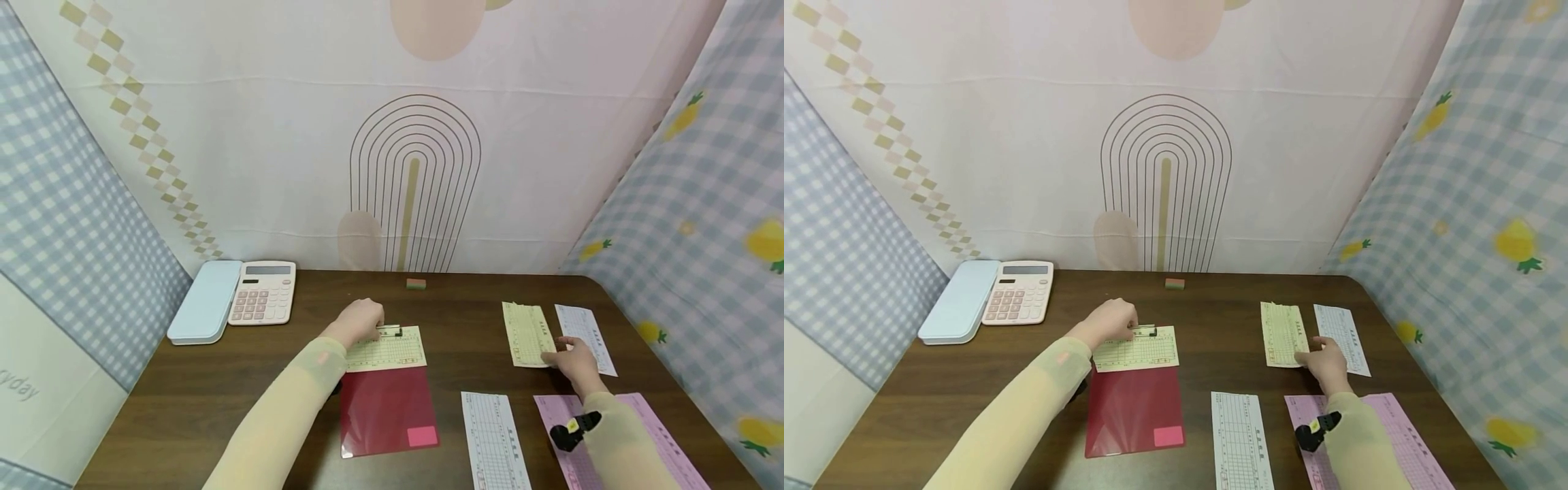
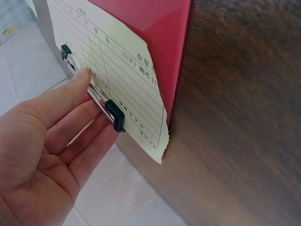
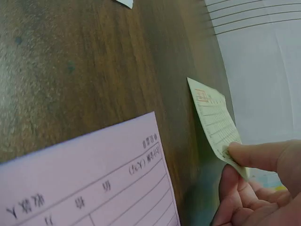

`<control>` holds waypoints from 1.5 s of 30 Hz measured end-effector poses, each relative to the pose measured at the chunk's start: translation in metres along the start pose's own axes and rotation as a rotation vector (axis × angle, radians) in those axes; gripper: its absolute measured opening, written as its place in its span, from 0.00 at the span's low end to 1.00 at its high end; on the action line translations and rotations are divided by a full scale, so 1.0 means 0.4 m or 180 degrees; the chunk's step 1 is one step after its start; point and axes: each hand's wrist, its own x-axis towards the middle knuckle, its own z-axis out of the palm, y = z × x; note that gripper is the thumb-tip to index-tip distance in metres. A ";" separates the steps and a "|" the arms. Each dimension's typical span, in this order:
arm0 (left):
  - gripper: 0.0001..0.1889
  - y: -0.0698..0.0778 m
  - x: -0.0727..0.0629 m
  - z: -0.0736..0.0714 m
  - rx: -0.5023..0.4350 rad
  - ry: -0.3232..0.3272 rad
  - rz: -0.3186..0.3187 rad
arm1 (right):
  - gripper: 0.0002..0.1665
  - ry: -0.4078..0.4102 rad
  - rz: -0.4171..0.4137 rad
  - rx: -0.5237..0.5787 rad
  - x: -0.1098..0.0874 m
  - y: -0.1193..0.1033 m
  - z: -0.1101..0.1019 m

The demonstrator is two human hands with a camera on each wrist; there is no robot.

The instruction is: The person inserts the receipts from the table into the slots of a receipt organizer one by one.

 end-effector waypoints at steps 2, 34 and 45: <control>0.10 0.001 -0.001 0.000 -0.0003 -0.0003 -0.0006 | 0.36 0.0025 0.0040 0.0065 0.000 -0.001 0.001; 0.14 -0.003 0.001 -0.003 0.0070 -0.0003 0.0034 | 0.28 -0.0424 -0.1018 0.0556 -0.049 -0.178 0.059; 0.13 -0.003 0.001 0.000 0.0044 -0.0025 0.0011 | 0.24 -0.0981 -0.1196 0.0884 -0.088 -0.231 0.112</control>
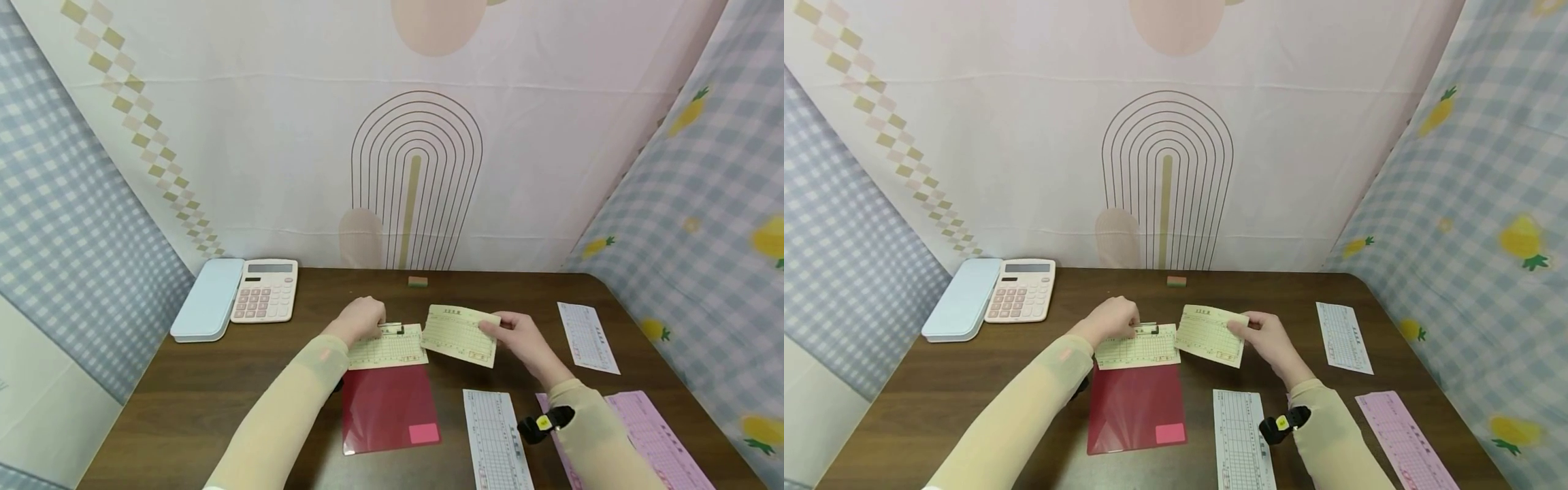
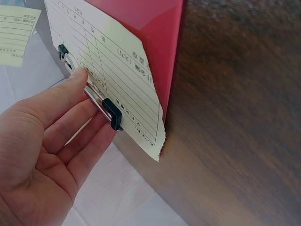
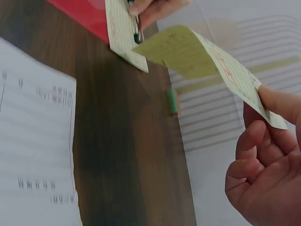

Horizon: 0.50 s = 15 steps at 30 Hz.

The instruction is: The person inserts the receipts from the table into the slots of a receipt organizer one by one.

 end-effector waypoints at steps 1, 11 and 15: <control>0.13 -0.001 0.000 0.000 0.0008 0.0002 0.0005 | 0.24 -0.0051 -0.0018 0.0019 0.000 -0.003 0.007; 0.19 -0.004 0.003 0.003 0.0043 0.0019 0.0036 | 0.21 -0.0485 -0.0165 0.0235 0.005 -0.030 0.073; 0.09 0.001 0.002 0.002 0.0055 0.0024 -0.0029 | 0.19 -0.0516 -0.0054 0.0038 0.012 -0.021 0.098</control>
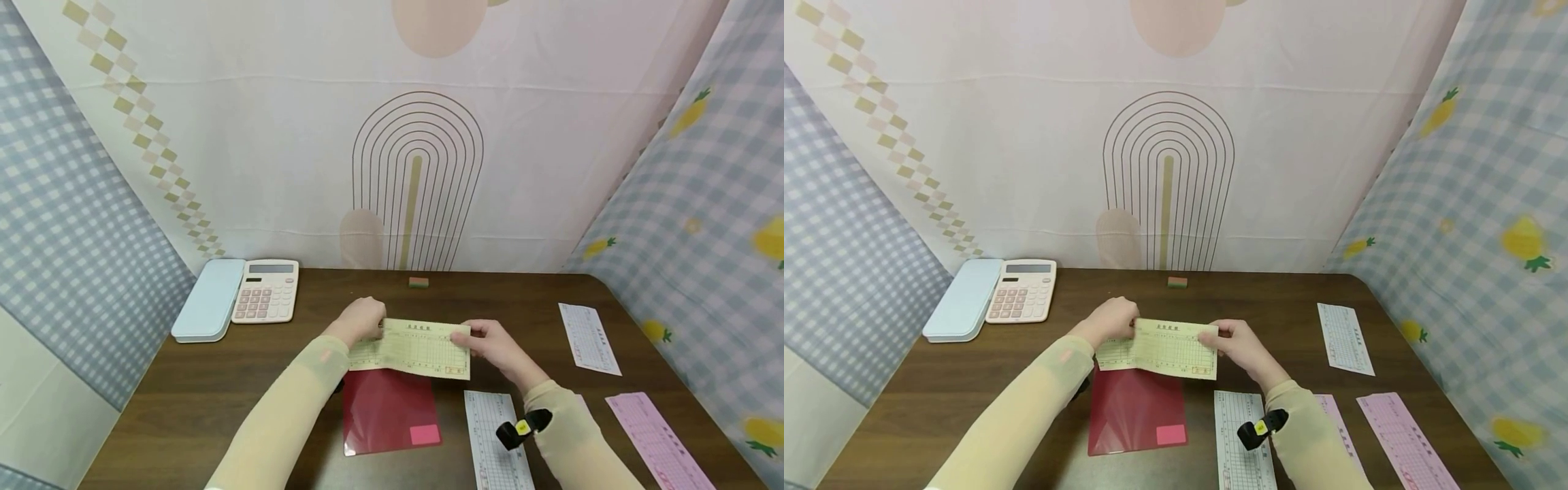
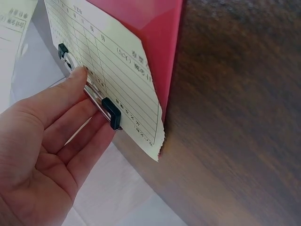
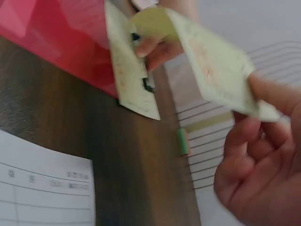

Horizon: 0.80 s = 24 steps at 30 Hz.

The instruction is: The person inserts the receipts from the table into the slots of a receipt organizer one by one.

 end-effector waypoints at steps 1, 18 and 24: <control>0.07 0.001 -0.001 -0.001 -0.0003 0.0004 -0.0003 | 0.18 0.0037 0.0075 -0.0079 0.004 0.005 0.006; 0.26 0.000 -0.007 -0.009 -0.0044 -0.0045 0.0109 | 0.16 0.0432 0.0884 -0.0423 0.044 0.063 0.079; 0.25 0.003 -0.008 -0.011 -0.0002 -0.0038 0.0101 | 0.17 0.0466 0.0887 -0.0644 0.043 0.059 0.082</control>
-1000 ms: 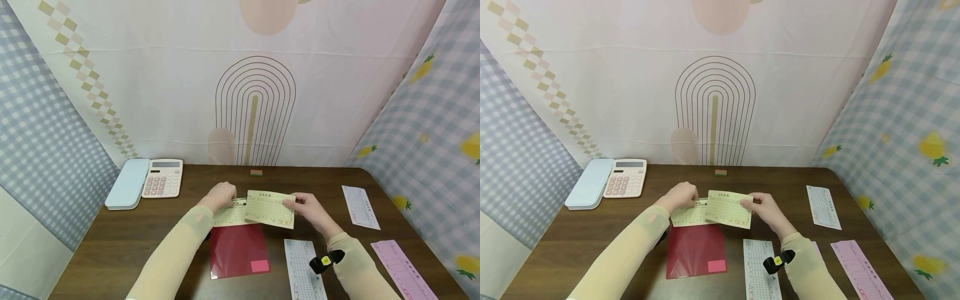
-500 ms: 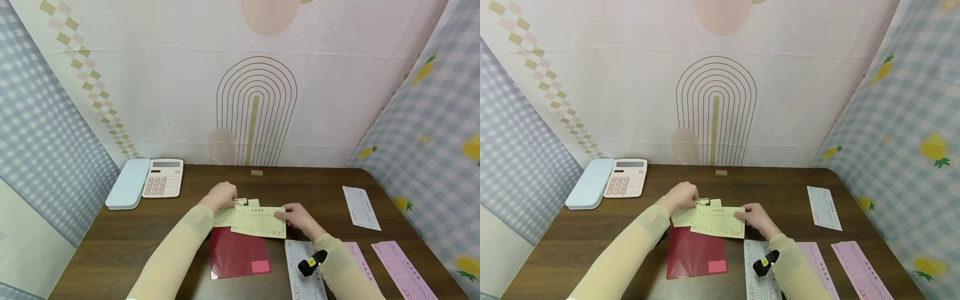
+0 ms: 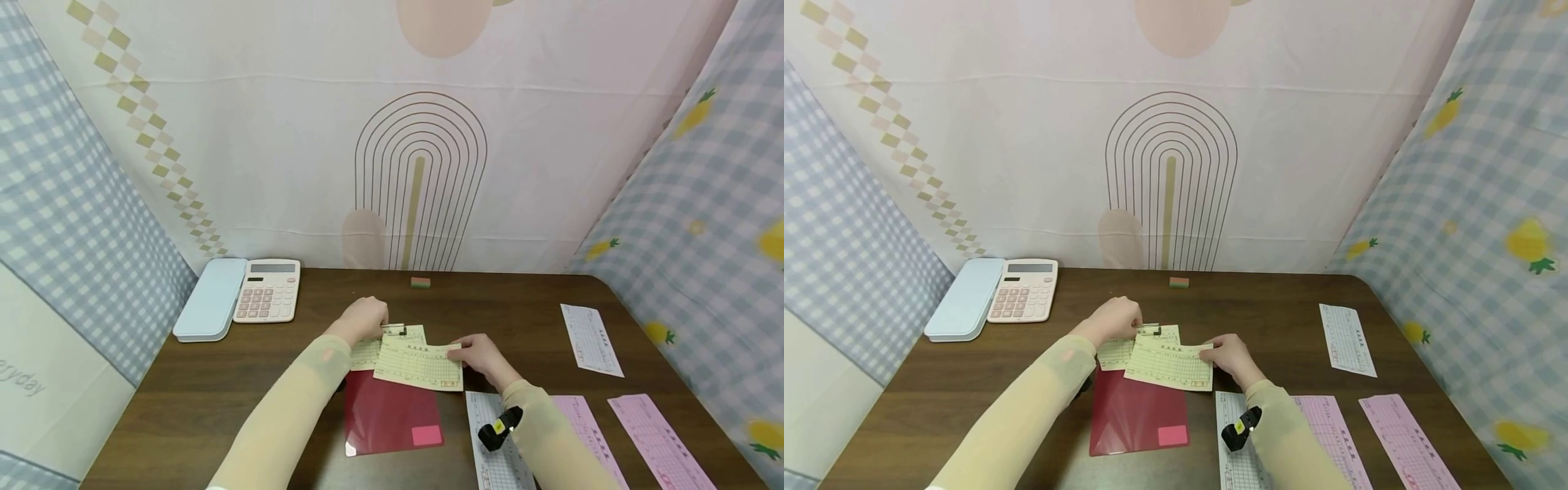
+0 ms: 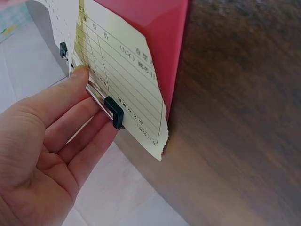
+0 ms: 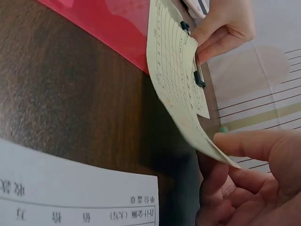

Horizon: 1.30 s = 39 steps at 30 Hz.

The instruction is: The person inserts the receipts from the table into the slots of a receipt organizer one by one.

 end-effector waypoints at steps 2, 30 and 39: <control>0.25 0.002 0.001 -0.002 0.0020 -0.0009 0.0015 | 0.16 -0.0001 -0.0024 -0.0048 -0.002 -0.001 -0.002; 0.22 0.004 0.015 -0.002 0.0070 -0.0140 -0.0021 | 0.08 -0.0212 0.0199 0.0174 0.008 -0.043 0.048; 0.25 0.004 0.015 -0.001 0.0088 -0.0192 -0.0016 | 0.10 -0.0205 0.0163 0.0416 0.018 -0.048 0.076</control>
